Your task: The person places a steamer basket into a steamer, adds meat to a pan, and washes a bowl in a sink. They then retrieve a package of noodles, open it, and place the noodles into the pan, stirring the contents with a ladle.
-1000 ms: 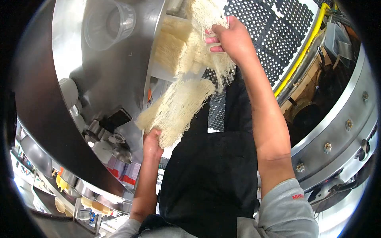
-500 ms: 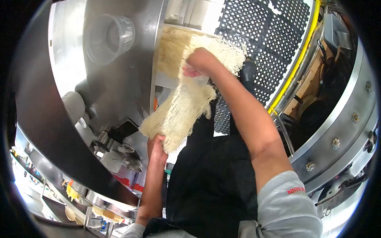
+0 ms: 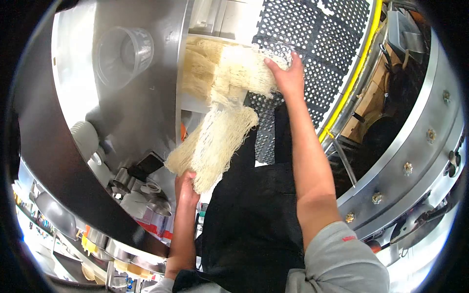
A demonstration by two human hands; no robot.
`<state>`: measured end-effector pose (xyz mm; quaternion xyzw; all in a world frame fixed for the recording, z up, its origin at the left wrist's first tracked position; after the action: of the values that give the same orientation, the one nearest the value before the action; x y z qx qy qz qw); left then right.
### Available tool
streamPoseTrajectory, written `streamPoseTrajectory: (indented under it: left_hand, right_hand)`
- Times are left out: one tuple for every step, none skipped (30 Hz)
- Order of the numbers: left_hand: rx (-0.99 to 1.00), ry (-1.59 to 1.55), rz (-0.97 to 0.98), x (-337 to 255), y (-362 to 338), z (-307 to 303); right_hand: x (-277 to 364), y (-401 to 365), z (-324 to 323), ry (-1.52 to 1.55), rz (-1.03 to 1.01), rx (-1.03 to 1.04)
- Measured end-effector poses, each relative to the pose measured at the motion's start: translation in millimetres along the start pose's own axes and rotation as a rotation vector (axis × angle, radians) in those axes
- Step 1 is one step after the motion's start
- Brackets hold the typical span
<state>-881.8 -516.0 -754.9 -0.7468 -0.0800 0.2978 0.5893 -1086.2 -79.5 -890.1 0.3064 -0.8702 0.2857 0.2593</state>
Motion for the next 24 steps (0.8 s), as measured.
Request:
streamPoseTrajectory:
  left_hand:
    - [0.022,0.006,-0.008,-1.4,-4.6,5.5]
    - [0.045,0.012,-0.015,-2.0,-8.2,12.4]
    - [0.063,0.007,-0.004,-2.5,-10.3,19.6]
    - [0.075,0.003,0.009,-2.8,-13.6,24.2]
    - [0.082,0.004,0.017,-2.4,-18.7,24.5]
    - [0.058,0.040,0.027,-0.7,-18.6,19.3]
    - [0.036,0.073,0.041,1.2,-14.5,14.1]
    - [0.013,0.105,0.056,0.6,-13.6,9.8]
    - [-0.006,0.138,0.080,-4.3,-14.9,9.5]
    - [-0.023,0.169,0.104,-9.4,-16.1,11.0]
    - [-0.038,0.199,0.124,-12.6,-18.1,11.9]
    - [-0.021,0.198,0.107,-11.8,-20.0,12.7]
    - [-0.002,0.199,0.085,-11.2,-22.3,10.4]
    - [0.016,0.201,0.057,-8.8,-25.8,6.6]
    - [0.035,0.198,0.047,-5.7,-29.4,-0.5]
    - [0.094,0.180,0.028,-3.1,-36.2,-2.3]
    - [0.083,0.187,0.027,-6.3,-45.0,-1.8]
    - [0.066,0.200,0.018,-10.5,-58.5,-2.7]
    - [0.083,0.184,-0.028,-9.3,-68.0,-3.2]
    - [0.096,0.169,-0.070,-10.4,-74.3,-2.3]
    - [0.105,0.154,-0.107,-11.5,-79.8,-1.2]
    - [0.153,0.122,-0.124,-13.3,-84.0,5.1]
    - [0.199,0.088,-0.136,-16.5,-85.2,13.3]
    - [0.254,0.052,-0.139,-21.0,-84.5,24.1]
  right_hand:
    - [-13.8,-11.5,16.0,0.227,0.227,0.277]
    - [-15.0,-38.1,29.0,0.456,0.452,0.554]
    - [0.8,-41.7,19.9,0.322,0.298,0.521]
    - [21.0,-51.7,15.1,0.190,0.146,0.491]
    - [63.2,-62.7,-5.5,0.106,0.010,0.443]
    - [93.9,-74.4,-23.2,0.034,-0.105,0.398]
    - [122.3,-85.6,-39.1,-0.036,-0.224,0.350]
    - [146.8,-96.1,-55.8,-0.104,-0.345,0.302]
    - [157.1,-100.0,-73.4,-0.079,-0.301,0.293]
    - [164.4,-101.3,-92.2,-0.055,-0.259,0.283]
    - [164.5,-100.0,-107.3,-0.035,-0.216,0.273]
    - [153.4,-93.8,-118.9,0.036,-0.146,0.314]
    - [139.4,-86.1,-131.8,0.095,-0.018,0.330]
    - [124.7,-80.3,-147.1,0.150,0.115,0.345]
    - [111.3,-74.5,-163.8,0.198,0.175,0.404]
    - [100.6,-69.0,-180.1,0.247,0.234,0.459]
    - [103.0,-66.0,-199.1,0.298,0.245,0.456]
    - [72.9,-57.8,-217.4,0.293,0.273,0.489]
    - [71.1,-57.5,-229.9,0.379,0.271,0.533]
    - [73.3,-58.4,-240.5,0.472,0.268,0.577]
    - [68.8,-59.8,-247.3,0.470,0.300,0.653]
    - [74.4,-64.0,-246.6,0.494,0.326,0.717]
    - [71.3,-71.4,-241.3,0.529,0.392,0.789]
    - [70.3,-75.2,-235.4,0.566,0.446,0.857]
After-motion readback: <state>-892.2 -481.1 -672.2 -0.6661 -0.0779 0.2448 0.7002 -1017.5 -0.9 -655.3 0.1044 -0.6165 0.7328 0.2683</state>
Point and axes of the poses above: each hand's wrist, its own y-axis towards the middle knuckle, its own z-axis out of the palm, x = y × z, the point moved 9 cm from there along y, towards the middle knuckle, and after that the axes turned 2 degrees about -x, right-handed, at the moved point
